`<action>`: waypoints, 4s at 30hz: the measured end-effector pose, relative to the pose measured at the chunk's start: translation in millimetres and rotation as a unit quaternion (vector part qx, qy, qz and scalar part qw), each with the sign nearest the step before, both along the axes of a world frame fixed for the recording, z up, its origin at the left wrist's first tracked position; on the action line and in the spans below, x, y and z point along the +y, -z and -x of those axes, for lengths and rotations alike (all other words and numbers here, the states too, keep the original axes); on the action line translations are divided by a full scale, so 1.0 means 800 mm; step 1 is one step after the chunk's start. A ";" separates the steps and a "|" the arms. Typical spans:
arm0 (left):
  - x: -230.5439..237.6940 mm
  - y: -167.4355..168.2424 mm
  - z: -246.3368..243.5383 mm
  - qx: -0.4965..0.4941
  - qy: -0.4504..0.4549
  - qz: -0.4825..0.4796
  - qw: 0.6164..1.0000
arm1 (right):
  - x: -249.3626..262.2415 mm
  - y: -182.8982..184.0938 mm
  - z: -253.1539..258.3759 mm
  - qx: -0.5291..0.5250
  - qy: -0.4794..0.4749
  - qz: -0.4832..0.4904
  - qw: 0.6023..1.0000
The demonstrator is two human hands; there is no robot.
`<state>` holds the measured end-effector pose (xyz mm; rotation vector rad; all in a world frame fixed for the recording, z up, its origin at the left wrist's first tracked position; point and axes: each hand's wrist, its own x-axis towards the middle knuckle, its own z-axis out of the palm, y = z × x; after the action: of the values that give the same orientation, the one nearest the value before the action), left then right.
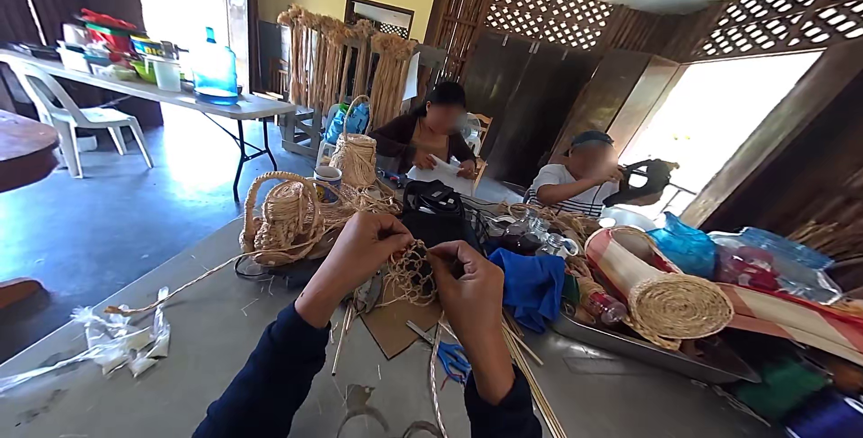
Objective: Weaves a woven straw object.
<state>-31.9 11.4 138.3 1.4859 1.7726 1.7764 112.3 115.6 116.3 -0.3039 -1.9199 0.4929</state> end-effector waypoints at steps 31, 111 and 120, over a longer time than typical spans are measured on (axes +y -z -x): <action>-0.002 0.004 -0.017 0.272 -0.040 -0.007 0.961 | 0.008 0.001 -0.004 -0.022 0.017 -0.081 0.996; -0.008 0.009 -0.040 0.191 -0.063 -0.064 0.977 | 0.003 -0.031 -0.052 -0.098 0.036 0.042 0.994; -0.011 0.005 -0.032 0.186 -0.074 -0.046 0.979 | 0.013 -0.037 -0.061 -0.207 0.004 0.082 0.975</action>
<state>-6.3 2.5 134.2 1.8705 2.0452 1.7585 161.0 126.3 145.7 -0.5563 -2.2831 0.6227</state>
